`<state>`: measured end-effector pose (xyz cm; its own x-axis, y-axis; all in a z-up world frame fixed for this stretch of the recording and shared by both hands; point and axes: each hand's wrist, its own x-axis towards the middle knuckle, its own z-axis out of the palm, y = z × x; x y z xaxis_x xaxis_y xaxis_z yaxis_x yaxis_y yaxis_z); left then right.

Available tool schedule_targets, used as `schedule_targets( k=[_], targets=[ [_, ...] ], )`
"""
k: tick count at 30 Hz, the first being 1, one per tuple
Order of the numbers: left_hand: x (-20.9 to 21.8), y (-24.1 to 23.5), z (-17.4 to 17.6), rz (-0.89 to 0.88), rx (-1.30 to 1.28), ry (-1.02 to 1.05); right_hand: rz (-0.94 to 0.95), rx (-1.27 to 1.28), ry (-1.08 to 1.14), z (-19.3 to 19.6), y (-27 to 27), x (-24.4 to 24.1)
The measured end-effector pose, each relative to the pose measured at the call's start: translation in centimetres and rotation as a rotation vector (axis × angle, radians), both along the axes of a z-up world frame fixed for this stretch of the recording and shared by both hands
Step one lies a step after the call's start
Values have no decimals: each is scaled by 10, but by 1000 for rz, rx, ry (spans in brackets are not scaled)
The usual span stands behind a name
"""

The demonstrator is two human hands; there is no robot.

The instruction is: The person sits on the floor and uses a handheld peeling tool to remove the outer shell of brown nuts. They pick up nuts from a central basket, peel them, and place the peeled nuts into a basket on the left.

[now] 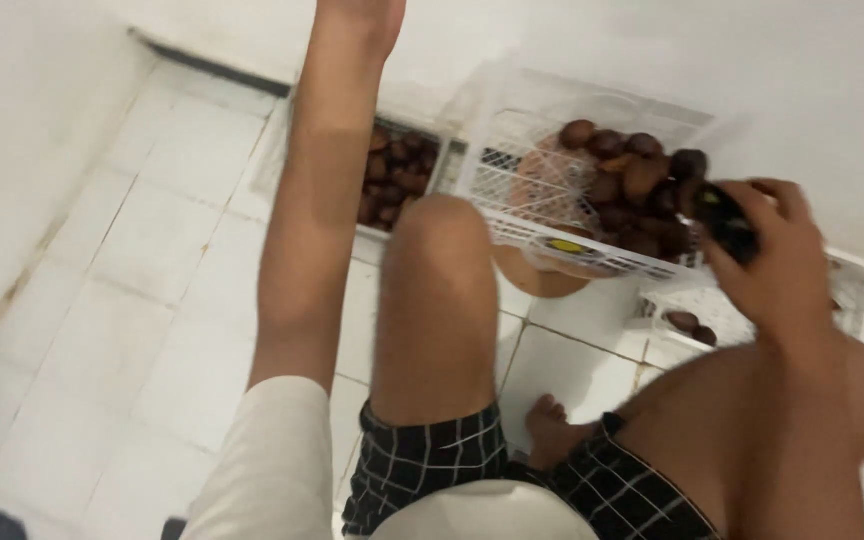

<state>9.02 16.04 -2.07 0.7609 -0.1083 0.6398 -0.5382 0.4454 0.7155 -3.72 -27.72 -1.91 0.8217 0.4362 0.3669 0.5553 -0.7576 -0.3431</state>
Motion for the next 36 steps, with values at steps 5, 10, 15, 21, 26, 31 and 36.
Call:
schedule_targets(
  k=[5,10,15,21,26,31,36],
  targets=[
    [32,-94,5,53,405,169,-18,24,49,12,19,1],
    [35,-170,-107,114,1537,120,-126,72,97,11,23,5],
    [27,-216,-139,132,1667,-125,-157,87,83,19,20,7],
    [25,-247,-155,110,1851,-269,-177,168,52,24,22,4],
    [41,-262,-172,146,2058,-337,-195,189,44,24,21,4],
    [37,-250,-164,15,1801,-71,-208,193,81,24,18,3],
    [32,-236,-60,-38,981,188,-182,220,81,34,16,-1]
  ],
)
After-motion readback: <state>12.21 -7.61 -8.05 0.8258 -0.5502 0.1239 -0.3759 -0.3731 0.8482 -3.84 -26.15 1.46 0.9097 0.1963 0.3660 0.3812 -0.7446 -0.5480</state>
